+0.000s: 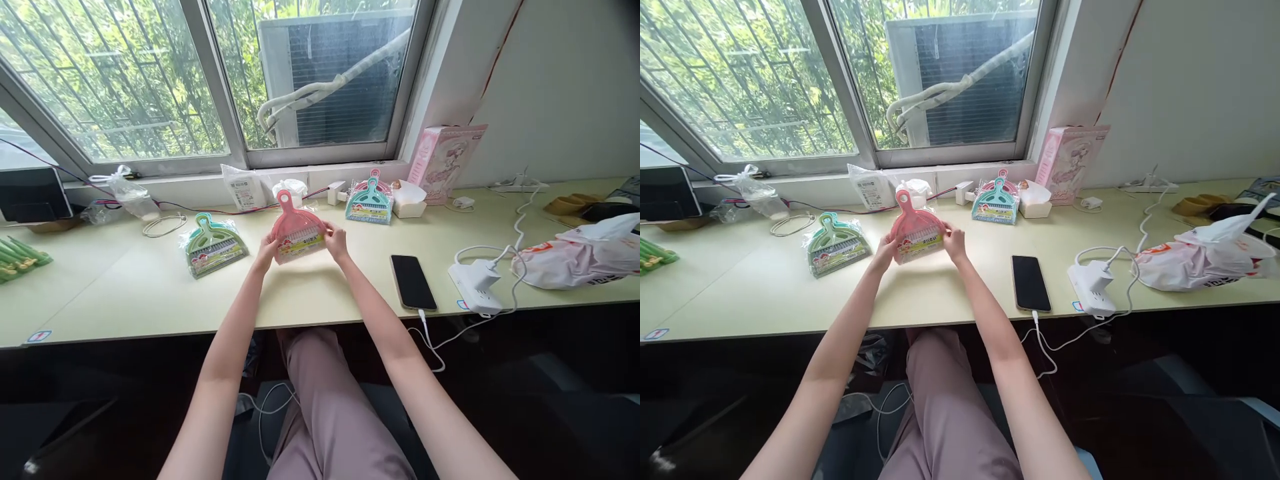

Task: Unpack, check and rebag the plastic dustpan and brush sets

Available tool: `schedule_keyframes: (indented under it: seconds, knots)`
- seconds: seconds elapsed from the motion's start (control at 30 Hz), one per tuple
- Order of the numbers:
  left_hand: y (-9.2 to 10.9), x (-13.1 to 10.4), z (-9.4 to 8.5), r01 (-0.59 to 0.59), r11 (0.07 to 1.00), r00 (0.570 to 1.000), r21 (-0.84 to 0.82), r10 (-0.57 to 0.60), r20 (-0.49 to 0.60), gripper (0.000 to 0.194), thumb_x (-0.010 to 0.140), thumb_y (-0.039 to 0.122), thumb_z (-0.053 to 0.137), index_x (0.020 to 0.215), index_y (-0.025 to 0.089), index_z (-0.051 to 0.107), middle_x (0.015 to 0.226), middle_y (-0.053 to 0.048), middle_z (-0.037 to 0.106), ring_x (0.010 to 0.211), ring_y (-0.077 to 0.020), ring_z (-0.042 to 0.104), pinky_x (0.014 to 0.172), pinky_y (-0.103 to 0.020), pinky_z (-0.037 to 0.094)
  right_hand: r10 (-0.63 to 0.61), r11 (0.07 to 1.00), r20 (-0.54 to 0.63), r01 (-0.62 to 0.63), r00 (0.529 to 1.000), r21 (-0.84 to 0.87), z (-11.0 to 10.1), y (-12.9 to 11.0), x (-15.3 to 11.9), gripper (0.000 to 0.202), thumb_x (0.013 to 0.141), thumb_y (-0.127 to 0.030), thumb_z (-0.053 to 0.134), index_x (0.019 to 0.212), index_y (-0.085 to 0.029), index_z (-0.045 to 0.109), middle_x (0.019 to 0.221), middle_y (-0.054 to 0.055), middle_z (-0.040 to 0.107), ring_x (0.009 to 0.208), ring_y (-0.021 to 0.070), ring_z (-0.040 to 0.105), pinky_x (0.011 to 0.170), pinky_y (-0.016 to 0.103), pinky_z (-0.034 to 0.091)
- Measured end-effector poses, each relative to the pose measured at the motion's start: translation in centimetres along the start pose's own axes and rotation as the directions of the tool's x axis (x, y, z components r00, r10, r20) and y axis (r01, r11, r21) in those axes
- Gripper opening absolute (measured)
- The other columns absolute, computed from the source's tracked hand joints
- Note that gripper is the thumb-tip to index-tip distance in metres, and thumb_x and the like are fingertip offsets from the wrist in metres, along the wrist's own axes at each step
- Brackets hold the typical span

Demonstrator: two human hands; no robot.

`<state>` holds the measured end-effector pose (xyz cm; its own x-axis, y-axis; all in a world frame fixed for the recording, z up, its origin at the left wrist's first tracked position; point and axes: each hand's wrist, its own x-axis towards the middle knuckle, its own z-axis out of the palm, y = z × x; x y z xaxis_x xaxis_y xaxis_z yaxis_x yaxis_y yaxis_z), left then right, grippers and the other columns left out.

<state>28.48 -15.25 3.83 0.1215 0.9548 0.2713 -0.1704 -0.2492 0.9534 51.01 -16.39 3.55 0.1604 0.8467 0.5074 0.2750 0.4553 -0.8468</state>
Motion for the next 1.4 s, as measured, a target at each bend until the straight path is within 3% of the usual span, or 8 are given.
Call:
schedule_keyframes:
  seconds: [0.2,0.4,0.53,0.63,0.77,0.97,1.2,1.4]
  knots:
    - [-0.4,-0.1,-0.2,-0.101,0.989,0.982,-0.109,0.082,-0.17,0.047,0.067,0.043,0.085,0.103,0.016,0.075,0.095,-0.007,0.077,0.09,-0.024,0.072,0.086,-0.038,0.056,-0.35,0.818,0.11,0.361,0.93,-0.449,1.0,-2.2,-2.9,0.035,0.097,-0.025,0.06,0.131,-0.025,0.061,0.147,0.012,0.055,0.136,0.0288,0.049,0.112,0.046,0.04]
    - [-0.6,0.1,-0.3,-0.173,0.982,0.942,-0.08,0.141,-0.306,0.037,0.071,0.04,0.08,0.099,0.017,0.073,0.09,-0.005,0.075,0.087,-0.0215,0.072,0.083,-0.035,0.056,-0.256,0.724,0.487,0.5,0.835,-0.476,2.3,-2.2,-3.9,0.028,0.105,-0.027,0.044,0.098,-0.019,0.07,0.102,0.011,0.073,0.098,0.0227,0.065,0.099,0.036,0.042]
    - [-0.8,0.3,-0.8,-0.225,0.971,0.907,-0.086,0.177,-0.381,0.038,0.071,0.041,0.08,0.101,0.018,0.072,0.094,-0.005,0.075,0.092,-0.0205,0.071,0.087,-0.033,0.055,-0.061,0.862,0.379,0.24,0.923,-0.446,2.9,-1.5,-3.7,0.026,0.103,-0.028,0.052,0.086,-0.019,0.07,0.095,0.01,0.073,0.092,0.0209,0.068,0.087,0.029,0.047]
    - [-0.6,0.2,-1.0,-0.219,0.969,0.906,-0.116,0.157,-0.393,0.043,0.072,0.043,0.08,0.106,0.018,0.071,0.1,-0.007,0.076,0.095,-0.0212,0.07,0.088,-0.033,0.055,0.123,0.985,0.254,-0.087,0.959,-0.149,3.1,-1.3,-3.4,0.021,0.097,-0.034,0.062,0.084,-0.02,0.069,0.09,0.006,0.074,0.077,0.0163,0.07,0.075,0.025,0.052]
    - [-0.3,-0.2,-0.6,-0.17,0.974,0.94,-0.148,0.116,-0.32,0.05,0.071,0.044,0.081,0.112,0.017,0.069,0.104,-0.009,0.075,0.1,-0.0238,0.07,0.09,-0.034,0.055,0.365,0.855,0.205,-0.414,0.908,0.312,3.5,-1.3,-3.1,0.022,0.084,-0.037,0.077,0.085,-0.019,0.064,0.084,0.002,0.073,0.066,0.0125,0.07,0.064,0.023,0.058]
    - [-0.4,-0.9,0.5,-0.027,0.994,0.995,-0.102,0.018,-0.096,0.059,0.075,0.052,0.08,0.12,0.017,0.066,0.108,-0.012,0.074,0.103,-0.0306,0.071,0.087,-0.04,0.057,0.542,0.738,0.035,-0.496,0.84,0.458,3.0,-1.2,-2.8,0.02,0.082,-0.027,0.08,0.084,-0.019,0.061,0.082,-0.001,0.074,0.069,0.0107,0.073,0.06,0.018,0.059]
    - [-2.2,0.4,-0.1,-0.085,0.992,0.919,-0.088,0.044,-0.391,0.051,0.087,0.062,0.063,0.106,0.015,0.069,0.105,-0.013,0.074,0.103,-0.0261,0.071,0.094,-0.04,0.055,0.65,0.601,0.173,-0.639,0.74,0.48,2.9,-1.3,-3.0,0.015,0.08,-0.012,0.081,0.073,-0.015,0.068,0.064,0.001,0.072,0.056,0.0118,0.071,0.067,0.023,0.065]
    - [-1.8,-0.2,1.2,-0.291,0.957,0.871,-0.015,0.258,-0.419,0.056,0.088,0.068,0.057,0.111,0.019,0.07,0.115,-0.011,0.073,0.116,-0.0244,0.066,0.103,-0.037,0.051,0.688,0.472,0.327,-0.741,0.648,0.477,2.8,-1.4,-3.1,0.019,0.085,-0.018,0.079,0.071,-0.011,0.068,0.063,0.008,0.073,0.061,0.015,0.073,0.069,0.025,0.066]
